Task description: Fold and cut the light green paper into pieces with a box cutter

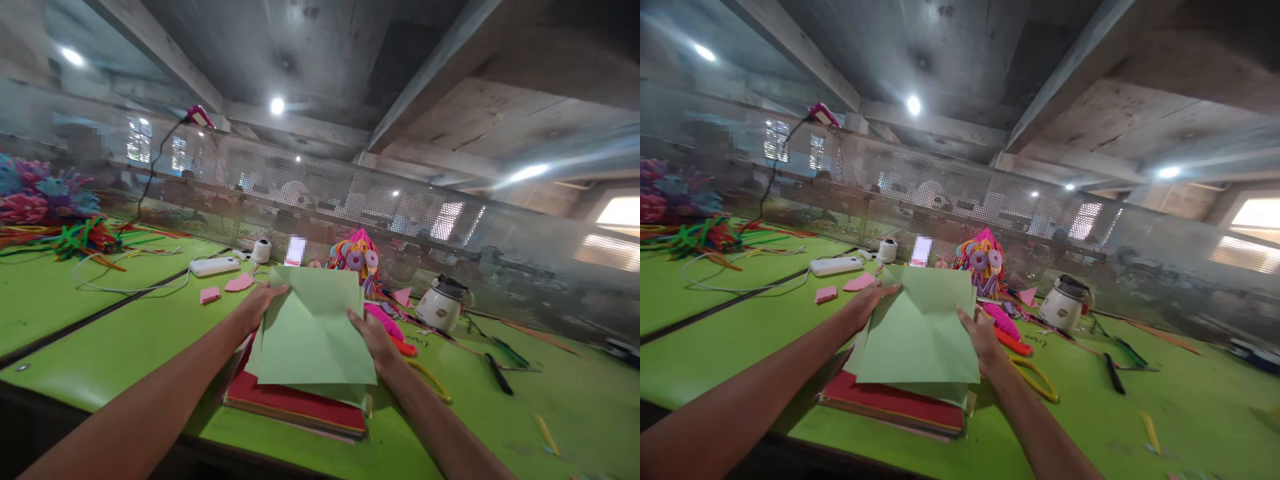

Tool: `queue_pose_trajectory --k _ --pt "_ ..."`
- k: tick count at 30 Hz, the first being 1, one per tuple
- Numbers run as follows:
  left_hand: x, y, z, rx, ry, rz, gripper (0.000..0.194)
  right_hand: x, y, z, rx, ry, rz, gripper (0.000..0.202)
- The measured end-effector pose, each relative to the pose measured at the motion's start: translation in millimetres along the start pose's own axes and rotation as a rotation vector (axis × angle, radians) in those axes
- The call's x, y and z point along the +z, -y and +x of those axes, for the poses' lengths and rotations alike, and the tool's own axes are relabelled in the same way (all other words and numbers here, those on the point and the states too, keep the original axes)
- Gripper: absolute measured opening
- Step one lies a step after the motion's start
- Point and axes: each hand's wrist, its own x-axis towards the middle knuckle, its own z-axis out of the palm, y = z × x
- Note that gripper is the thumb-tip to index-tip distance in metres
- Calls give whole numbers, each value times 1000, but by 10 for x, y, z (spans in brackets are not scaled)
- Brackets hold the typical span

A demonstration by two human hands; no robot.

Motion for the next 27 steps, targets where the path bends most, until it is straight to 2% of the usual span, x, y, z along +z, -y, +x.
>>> queue_pose_trajectory --k 2,3,7,13,15,20,24,27 --pt "4 11 12 41 -13 -14 22 64 -24 -64 84 104 97 32" --pt "6 18 19 62 -20 -22 22 83 -41 -84 94 111 124 33" --pt "13 42 44 124 -43 -52 21 89 -93 -91 107 81 151 36" --pt "13 15 30 147 -49 -67 22 42 -110 -33 26 66 58 39" --pt "0 8 23 102 -26 -48 22 23 -109 -23 0 33 13 39" --pt "-38 58 43 -154 25 51 23 -35 -92 -17 -58 -15 -63 38" --pt "-67 79 72 -139 3 54 22 -54 -113 -18 -66 3 -104 42" --pt "-107 46 74 -115 15 57 22 -43 -106 -37 -56 62 -87 42"
